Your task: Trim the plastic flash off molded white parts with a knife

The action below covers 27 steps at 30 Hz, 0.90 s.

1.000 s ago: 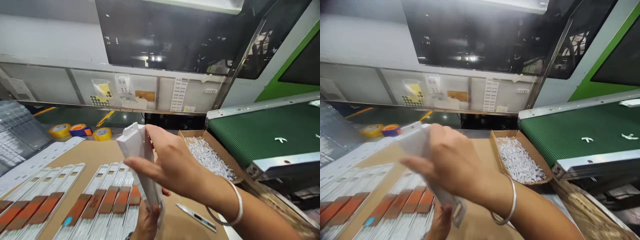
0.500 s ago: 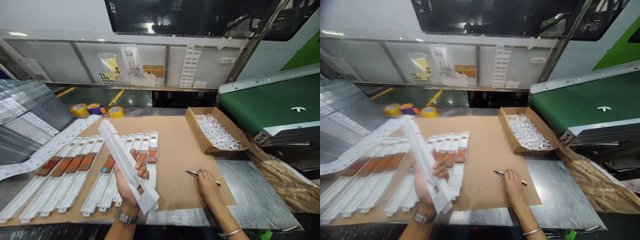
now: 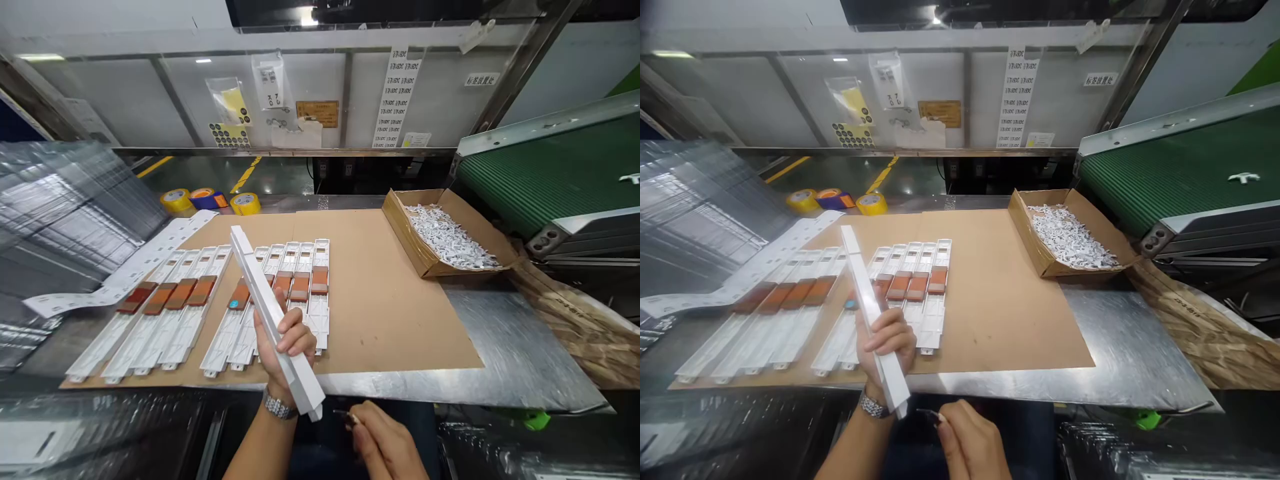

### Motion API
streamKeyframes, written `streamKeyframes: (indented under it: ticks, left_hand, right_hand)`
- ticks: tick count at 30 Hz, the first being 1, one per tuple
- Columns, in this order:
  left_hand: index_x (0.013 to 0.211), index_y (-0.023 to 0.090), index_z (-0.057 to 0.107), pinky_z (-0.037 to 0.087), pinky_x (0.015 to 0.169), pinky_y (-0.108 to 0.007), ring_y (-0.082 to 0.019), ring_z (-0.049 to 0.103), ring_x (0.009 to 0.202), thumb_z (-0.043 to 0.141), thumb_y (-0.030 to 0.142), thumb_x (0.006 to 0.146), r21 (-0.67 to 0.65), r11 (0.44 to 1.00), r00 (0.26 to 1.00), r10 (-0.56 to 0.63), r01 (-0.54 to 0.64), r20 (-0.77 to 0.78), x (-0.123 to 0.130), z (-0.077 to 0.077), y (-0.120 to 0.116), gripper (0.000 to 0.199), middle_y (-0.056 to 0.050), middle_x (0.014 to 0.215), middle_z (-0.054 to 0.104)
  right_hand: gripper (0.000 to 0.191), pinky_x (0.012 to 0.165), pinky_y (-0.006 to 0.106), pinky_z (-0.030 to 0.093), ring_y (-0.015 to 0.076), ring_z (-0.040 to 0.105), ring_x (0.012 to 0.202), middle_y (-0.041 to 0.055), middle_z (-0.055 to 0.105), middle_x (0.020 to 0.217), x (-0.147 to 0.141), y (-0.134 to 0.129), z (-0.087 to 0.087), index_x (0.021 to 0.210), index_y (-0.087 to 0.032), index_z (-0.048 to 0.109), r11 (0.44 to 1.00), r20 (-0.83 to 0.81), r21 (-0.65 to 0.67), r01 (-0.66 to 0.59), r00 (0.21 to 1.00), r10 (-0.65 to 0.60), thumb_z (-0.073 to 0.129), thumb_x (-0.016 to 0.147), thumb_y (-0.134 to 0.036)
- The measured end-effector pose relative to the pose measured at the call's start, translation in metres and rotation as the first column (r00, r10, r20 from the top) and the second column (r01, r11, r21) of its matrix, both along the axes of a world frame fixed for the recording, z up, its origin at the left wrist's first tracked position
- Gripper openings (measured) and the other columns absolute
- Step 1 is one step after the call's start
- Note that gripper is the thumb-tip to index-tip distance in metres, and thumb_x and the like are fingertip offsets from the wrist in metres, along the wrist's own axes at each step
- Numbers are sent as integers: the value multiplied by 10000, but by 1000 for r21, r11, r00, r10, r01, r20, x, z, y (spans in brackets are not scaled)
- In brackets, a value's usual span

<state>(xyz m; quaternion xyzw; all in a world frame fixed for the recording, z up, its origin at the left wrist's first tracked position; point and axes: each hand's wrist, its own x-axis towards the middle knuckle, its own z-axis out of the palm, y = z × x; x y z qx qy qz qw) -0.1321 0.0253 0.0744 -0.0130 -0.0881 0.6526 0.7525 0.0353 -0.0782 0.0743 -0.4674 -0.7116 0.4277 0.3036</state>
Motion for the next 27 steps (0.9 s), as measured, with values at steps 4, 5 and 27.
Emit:
streamKeyframes:
  ticks: [4, 5, 27]
  left_hand:
    - [1200, 228, 542, 407, 418, -80, -19, 556, 460, 361, 505, 918, 3, 1000, 1000, -2, 2, 9, -2, -3, -5, 434, 47, 646, 525]
    - [1215, 231, 533, 408, 419, -80, -19, 558, 462, 351, 513, 918, 6, 1000, 1000, -2, 2, 11, -2, -5, -6, 448, 46, 650, 525]
    - [1311, 280, 452, 373, 405, -65, -3, 533, 445, 355, 521, 914, -14, 1000, 1000, -18, 18, -19, 2, -6, -13, 475, 56, 645, 520]
  right_hand:
    - [295, 590, 210, 371, 122, 506, 629, -10, 513, 707, -11, -4, -3, 849, -214, 518, 998, -32, -54, 17, 999, -18, 286, 987, -335]
    - [308, 583, 209, 362, 119, 497, 617, -14, 509, 695, -13, -5, -5, 841, -214, 514, 997, -28, -70, 26, 999, -28, 277, 988, -345]
    - [355, 509, 215, 247, 98, 381, 526, -47, 396, 607, -21, -6, -12, 681, -223, 309, 995, 65, -87, 39, 997, -33, 262, 979, -409]
